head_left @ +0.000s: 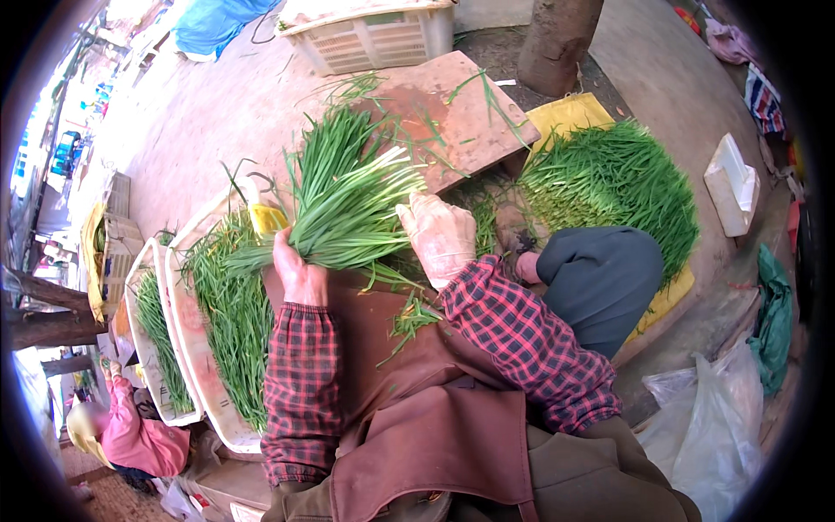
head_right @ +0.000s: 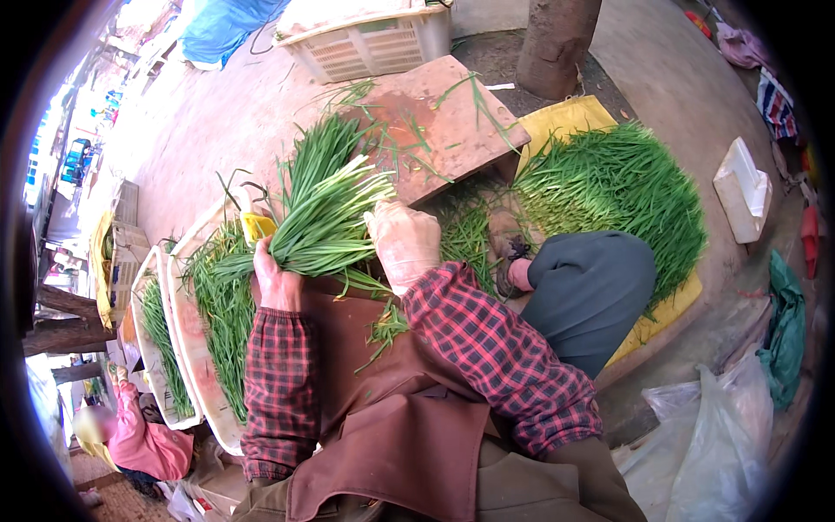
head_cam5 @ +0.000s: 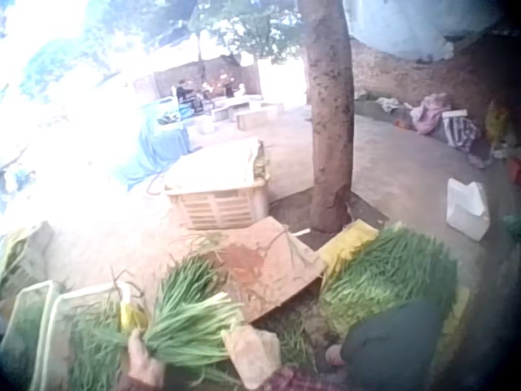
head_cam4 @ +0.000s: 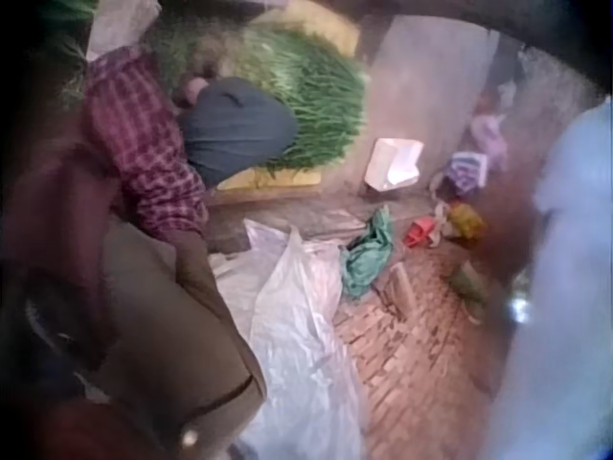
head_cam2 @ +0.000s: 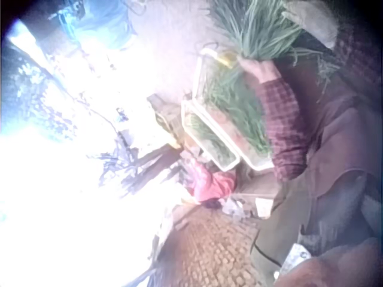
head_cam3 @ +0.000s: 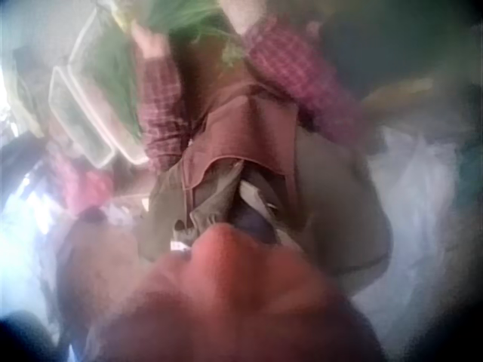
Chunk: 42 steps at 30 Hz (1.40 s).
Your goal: The person trims the root ends of green chives using a handheld tool and places the processed bunches into a plastic crate.
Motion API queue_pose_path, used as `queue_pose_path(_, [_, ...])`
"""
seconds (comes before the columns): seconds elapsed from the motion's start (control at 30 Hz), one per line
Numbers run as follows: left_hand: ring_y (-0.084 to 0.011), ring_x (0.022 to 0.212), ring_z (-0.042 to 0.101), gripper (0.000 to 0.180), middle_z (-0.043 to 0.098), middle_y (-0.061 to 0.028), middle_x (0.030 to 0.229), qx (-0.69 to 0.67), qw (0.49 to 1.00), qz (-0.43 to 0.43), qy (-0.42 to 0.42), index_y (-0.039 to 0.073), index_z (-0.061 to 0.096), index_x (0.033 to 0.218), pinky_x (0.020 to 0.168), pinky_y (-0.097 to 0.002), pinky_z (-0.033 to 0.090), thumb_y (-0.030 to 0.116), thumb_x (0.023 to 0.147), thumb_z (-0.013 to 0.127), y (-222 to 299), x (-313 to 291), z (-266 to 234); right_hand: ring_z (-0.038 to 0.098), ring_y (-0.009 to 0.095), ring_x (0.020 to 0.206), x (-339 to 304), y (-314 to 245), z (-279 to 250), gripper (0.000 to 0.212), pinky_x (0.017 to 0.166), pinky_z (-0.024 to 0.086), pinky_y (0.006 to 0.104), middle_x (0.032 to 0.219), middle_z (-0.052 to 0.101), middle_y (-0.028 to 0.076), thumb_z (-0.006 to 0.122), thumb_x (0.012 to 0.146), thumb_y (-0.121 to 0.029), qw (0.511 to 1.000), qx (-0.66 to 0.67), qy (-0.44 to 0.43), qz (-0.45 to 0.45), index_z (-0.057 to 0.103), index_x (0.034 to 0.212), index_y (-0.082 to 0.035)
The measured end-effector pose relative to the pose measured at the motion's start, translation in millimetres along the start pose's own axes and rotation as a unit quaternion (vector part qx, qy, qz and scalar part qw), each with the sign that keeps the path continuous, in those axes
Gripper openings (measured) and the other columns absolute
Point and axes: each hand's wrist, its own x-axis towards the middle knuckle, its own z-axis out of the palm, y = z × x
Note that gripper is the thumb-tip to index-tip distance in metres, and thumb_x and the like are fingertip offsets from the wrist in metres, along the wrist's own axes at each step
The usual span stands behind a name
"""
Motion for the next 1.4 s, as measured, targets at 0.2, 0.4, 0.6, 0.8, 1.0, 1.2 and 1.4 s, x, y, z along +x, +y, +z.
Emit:
queue_pose_path(0.2, [-0.0366,0.108,0.064,0.038,0.065,-0.0219,0.119,-0.034,0.999,-0.035,-0.019,-0.005,0.057,0.120,0.099,-0.0511,0.050,0.023,0.095,0.046,-1.4,2.1,-9.9,0.066,0.029,0.062,-6.2,-5.5,-5.0,0.029,0.056,0.051,0.0417,0.069,0.066,0.010,0.068,0.089,-0.036,0.996,0.001,-0.077,0.039,0.065,0.079,-0.010])
queue_pose_path(0.4, [-0.0365,0.103,0.066,0.035,0.069,-0.0206,0.112,-0.044,0.998,-0.051,-0.016,-0.003,0.063,0.110,0.096,-0.0507,0.053,0.022,0.095,0.045,-8.7,2.3,-4.8,0.069,0.033,0.069,0.3,3.2,1.3,0.041,0.062,0.053,0.0442,0.075,0.069,0.015,0.068,0.087,-0.048,0.987,0.007,-0.108,0.117,0.069,0.081,-0.008])
queue_pose_path(0.6, [-0.0364,0.104,0.065,0.036,0.067,-0.0206,0.117,-0.041,0.998,-0.045,-0.013,-0.003,0.060,0.116,0.098,-0.0514,0.050,0.023,0.093,0.050,-9.2,2.9,-6.3,0.068,0.040,0.083,16.3,8.1,7.5,0.040,0.075,0.054,0.0489,0.083,0.070,0.020,0.065,0.087,-0.046,0.927,0.143,-0.230,0.259,0.072,0.090,-0.006])
queue_pose_path(0.8, [-0.0356,0.103,0.066,0.034,0.068,-0.0186,0.115,0.002,1.000,-0.023,0.018,-0.002,0.061,0.113,0.097,-0.0515,0.051,0.023,0.092,0.052,-9.6,-8.3,3.2,0.067,0.028,0.059,4.4,15.8,9.2,0.028,0.062,0.054,0.0365,0.064,0.068,0.009,0.060,0.091,-0.030,0.877,0.313,-0.140,0.336,0.070,0.078,-0.008])
queue_pose_path(1.0, [-0.0351,0.102,0.066,0.033,0.068,-0.0190,0.114,-0.009,1.000,0.000,0.008,-0.002,0.062,0.112,0.096,-0.0507,0.052,0.022,0.092,0.050,12.8,-3.5,-1.8,0.061,0.018,0.046,-1.3,81.2,-8.3,0.026,0.043,0.046,0.0340,0.059,0.066,0.008,0.054,0.094,-0.025,0.842,0.333,-0.029,0.424,0.071,0.088,-0.006])
queue_pose_path(1.2, [-0.0348,0.104,0.066,0.034,0.066,-0.0187,0.115,-0.021,0.998,0.049,0.013,-0.002,0.058,0.118,0.097,-0.0508,0.052,0.020,0.093,0.051,17.3,0.4,1.1,0.056,0.014,0.044,-30.4,123.0,-12.5,0.028,0.043,0.044,0.0286,0.062,0.067,0.004,0.059,0.096,-0.028,0.948,0.027,-0.173,0.266,0.069,0.113,-0.009])
queue_pose_path(1.4, [-0.0331,0.102,0.066,0.032,0.067,-0.0180,0.113,-0.023,0.997,0.076,0.024,-0.003,0.058,0.116,0.094,-0.0490,0.053,0.018,0.093,0.053,16.4,-3.5,3.4,0.067,0.025,0.058,3.2,-7.6,-25.8,0.034,0.056,0.053,0.0373,0.067,0.069,0.010,0.060,0.095,-0.041,0.944,0.153,-0.213,0.200,0.073,0.097,-0.009])
